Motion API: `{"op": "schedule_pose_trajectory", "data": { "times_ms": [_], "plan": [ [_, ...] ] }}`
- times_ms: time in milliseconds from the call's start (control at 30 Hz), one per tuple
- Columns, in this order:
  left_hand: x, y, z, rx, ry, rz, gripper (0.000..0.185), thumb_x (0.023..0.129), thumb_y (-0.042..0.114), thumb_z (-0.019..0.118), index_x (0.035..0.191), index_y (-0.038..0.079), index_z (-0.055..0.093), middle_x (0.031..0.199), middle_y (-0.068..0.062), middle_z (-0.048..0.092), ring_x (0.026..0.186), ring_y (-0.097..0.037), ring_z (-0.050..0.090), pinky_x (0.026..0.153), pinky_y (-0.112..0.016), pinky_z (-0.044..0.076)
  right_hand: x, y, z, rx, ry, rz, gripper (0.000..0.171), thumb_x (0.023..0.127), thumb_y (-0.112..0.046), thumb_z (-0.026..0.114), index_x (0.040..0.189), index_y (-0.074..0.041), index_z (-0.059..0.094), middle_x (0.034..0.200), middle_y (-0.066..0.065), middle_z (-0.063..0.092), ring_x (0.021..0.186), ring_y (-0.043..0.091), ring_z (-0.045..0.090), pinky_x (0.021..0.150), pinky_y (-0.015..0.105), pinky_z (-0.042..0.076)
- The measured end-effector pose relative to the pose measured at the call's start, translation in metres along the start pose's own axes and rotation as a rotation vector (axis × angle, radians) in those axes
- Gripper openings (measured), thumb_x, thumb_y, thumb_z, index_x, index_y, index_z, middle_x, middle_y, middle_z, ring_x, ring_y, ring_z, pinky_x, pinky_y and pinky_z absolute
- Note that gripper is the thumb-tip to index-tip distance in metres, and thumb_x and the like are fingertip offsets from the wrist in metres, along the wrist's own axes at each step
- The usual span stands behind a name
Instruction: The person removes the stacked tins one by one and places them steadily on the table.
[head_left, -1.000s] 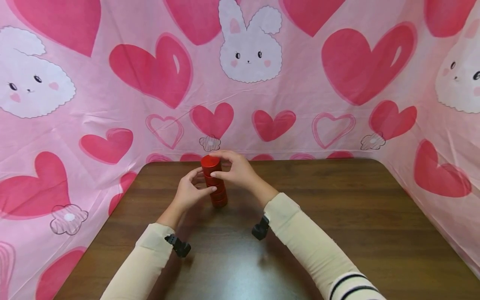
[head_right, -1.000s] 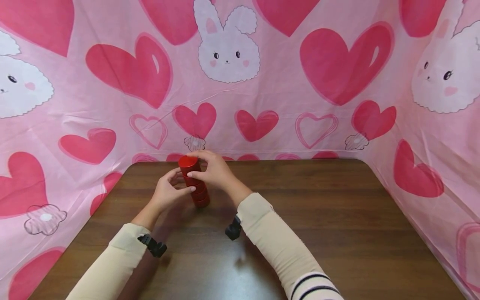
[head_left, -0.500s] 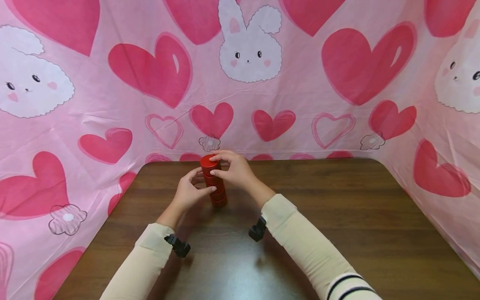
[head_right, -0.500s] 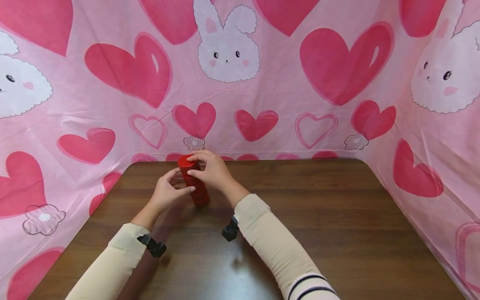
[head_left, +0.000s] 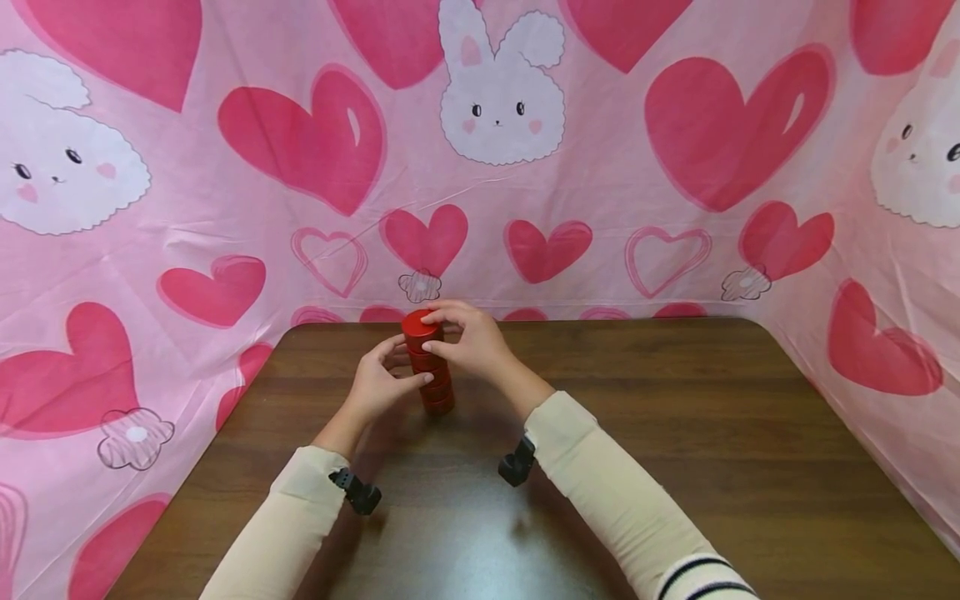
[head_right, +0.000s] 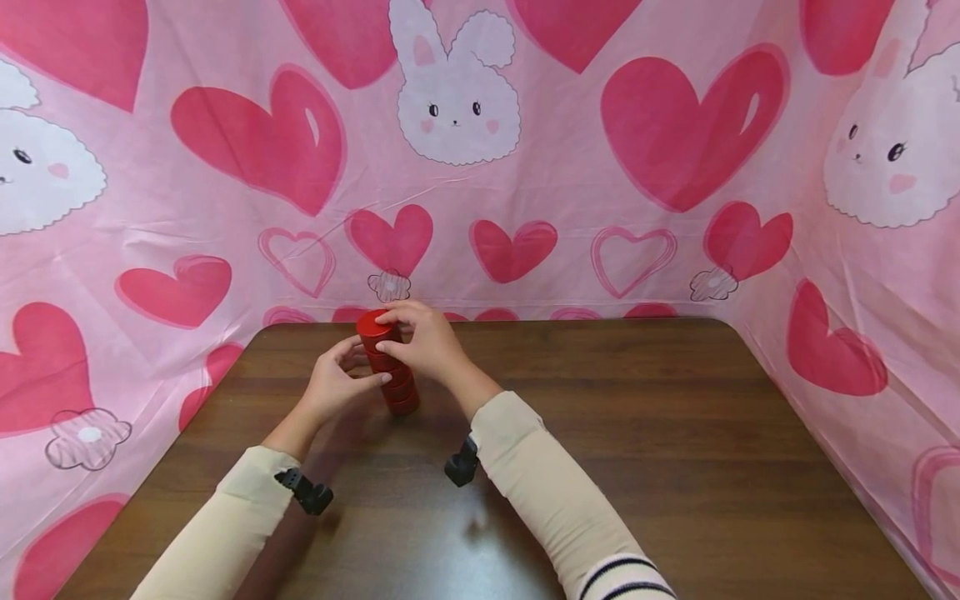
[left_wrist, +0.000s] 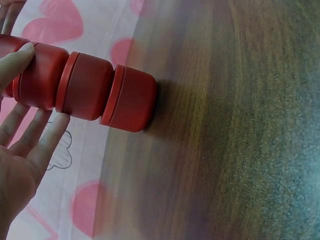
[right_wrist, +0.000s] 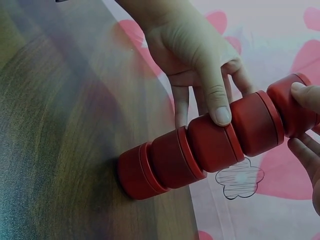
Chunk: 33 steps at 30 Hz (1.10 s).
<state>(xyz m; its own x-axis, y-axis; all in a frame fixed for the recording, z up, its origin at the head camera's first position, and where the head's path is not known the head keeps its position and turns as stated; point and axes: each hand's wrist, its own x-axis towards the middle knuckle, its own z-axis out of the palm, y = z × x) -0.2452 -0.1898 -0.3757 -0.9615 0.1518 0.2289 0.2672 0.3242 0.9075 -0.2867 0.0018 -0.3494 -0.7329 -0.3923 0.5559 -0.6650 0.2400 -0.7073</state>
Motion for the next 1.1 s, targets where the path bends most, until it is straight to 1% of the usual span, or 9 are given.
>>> {"op": "schedule_pose_trajectory", "data": {
  "times_ms": [200,400,467,633,667,733,867,967,1100],
  "plan": [
    [0.001,-0.001,0.000,0.007,0.004,0.004,0.069,0.080,0.002,0.079,0.140,-0.002,0.046,0.128,-0.027,0.057,0.113,-0.045,0.057,0.093,-0.057,0.048,-0.004,-0.002,-0.003,0.017,0.034,-0.019,0.032,0.081,-0.007,0.080,0.111,-0.001,0.072,0.127,0.013,0.062,0.108,0.024,0.062,0.088,0.033,0.055],
    [0.001,0.000,0.000,0.011,0.007,0.016,0.068,0.079,0.003,0.080,0.139,-0.001,0.048,0.127,-0.027,0.058,0.112,-0.044,0.058,0.093,-0.057,0.048,-0.007,-0.002,-0.006,0.047,0.069,-0.037,0.031,0.080,-0.006,0.080,0.110,-0.002,0.072,0.126,0.012,0.063,0.109,0.023,0.062,0.088,0.037,0.055],
    [0.001,0.000,0.000,0.018,0.010,0.020,0.068,0.078,0.004,0.081,0.138,-0.001,0.049,0.126,-0.026,0.059,0.111,-0.043,0.059,0.092,-0.055,0.049,-0.007,-0.002,-0.007,0.054,0.077,-0.053,0.032,0.079,-0.006,0.081,0.109,-0.001,0.072,0.126,0.012,0.063,0.109,0.023,0.063,0.088,0.036,0.055],
    [0.002,-0.001,0.000,0.036,0.015,0.033,0.067,0.078,0.004,0.081,0.138,0.000,0.050,0.124,-0.025,0.060,0.110,-0.041,0.060,0.090,-0.053,0.052,-0.009,0.000,-0.009,0.056,0.099,-0.092,0.032,0.077,-0.003,0.082,0.108,0.000,0.072,0.124,0.013,0.063,0.108,0.023,0.064,0.088,0.028,0.054],
    [0.003,-0.004,0.000,0.036,0.015,0.033,0.068,0.078,0.003,0.081,0.138,0.000,0.050,0.125,-0.025,0.060,0.110,-0.041,0.060,0.090,-0.053,0.052,-0.010,0.000,-0.009,0.060,0.101,-0.096,0.032,0.077,-0.003,0.082,0.108,0.001,0.072,0.124,0.014,0.063,0.107,0.024,0.064,0.088,0.027,0.054],
    [0.007,-0.015,0.000,0.028,0.018,0.035,0.069,0.078,0.004,0.081,0.139,0.002,0.049,0.126,-0.024,0.060,0.111,-0.040,0.060,0.091,-0.055,0.051,-0.011,0.000,-0.010,0.073,0.106,-0.104,0.032,0.077,-0.002,0.081,0.108,0.002,0.072,0.124,0.016,0.063,0.107,0.024,0.064,0.088,0.031,0.054],
    [0.015,-0.037,0.000,0.015,0.030,0.040,0.072,0.077,0.008,0.083,0.140,0.007,0.050,0.126,-0.021,0.061,0.111,-0.037,0.061,0.092,-0.059,0.048,-0.014,0.001,-0.013,0.074,0.113,-0.114,0.033,0.078,-0.002,0.081,0.109,0.001,0.072,0.124,0.015,0.063,0.108,0.023,0.063,0.089,0.034,0.054],
    [0.016,-0.039,0.000,0.010,0.038,0.047,0.071,0.075,0.010,0.085,0.138,0.009,0.053,0.123,-0.020,0.062,0.109,-0.036,0.062,0.091,-0.060,0.048,-0.017,0.001,-0.015,0.058,0.121,-0.116,0.033,0.078,-0.004,0.082,0.109,0.000,0.072,0.125,0.010,0.064,0.109,0.020,0.062,0.089,0.029,0.053],
    [0.016,-0.039,0.001,0.000,0.042,0.053,0.070,0.074,0.010,0.086,0.136,0.009,0.055,0.121,-0.019,0.063,0.107,-0.036,0.062,0.089,-0.059,0.050,-0.020,0.002,-0.017,0.058,0.128,-0.126,0.033,0.077,-0.005,0.082,0.109,0.000,0.072,0.125,0.013,0.063,0.109,0.021,0.062,0.089,0.027,0.053]
  ]
}}
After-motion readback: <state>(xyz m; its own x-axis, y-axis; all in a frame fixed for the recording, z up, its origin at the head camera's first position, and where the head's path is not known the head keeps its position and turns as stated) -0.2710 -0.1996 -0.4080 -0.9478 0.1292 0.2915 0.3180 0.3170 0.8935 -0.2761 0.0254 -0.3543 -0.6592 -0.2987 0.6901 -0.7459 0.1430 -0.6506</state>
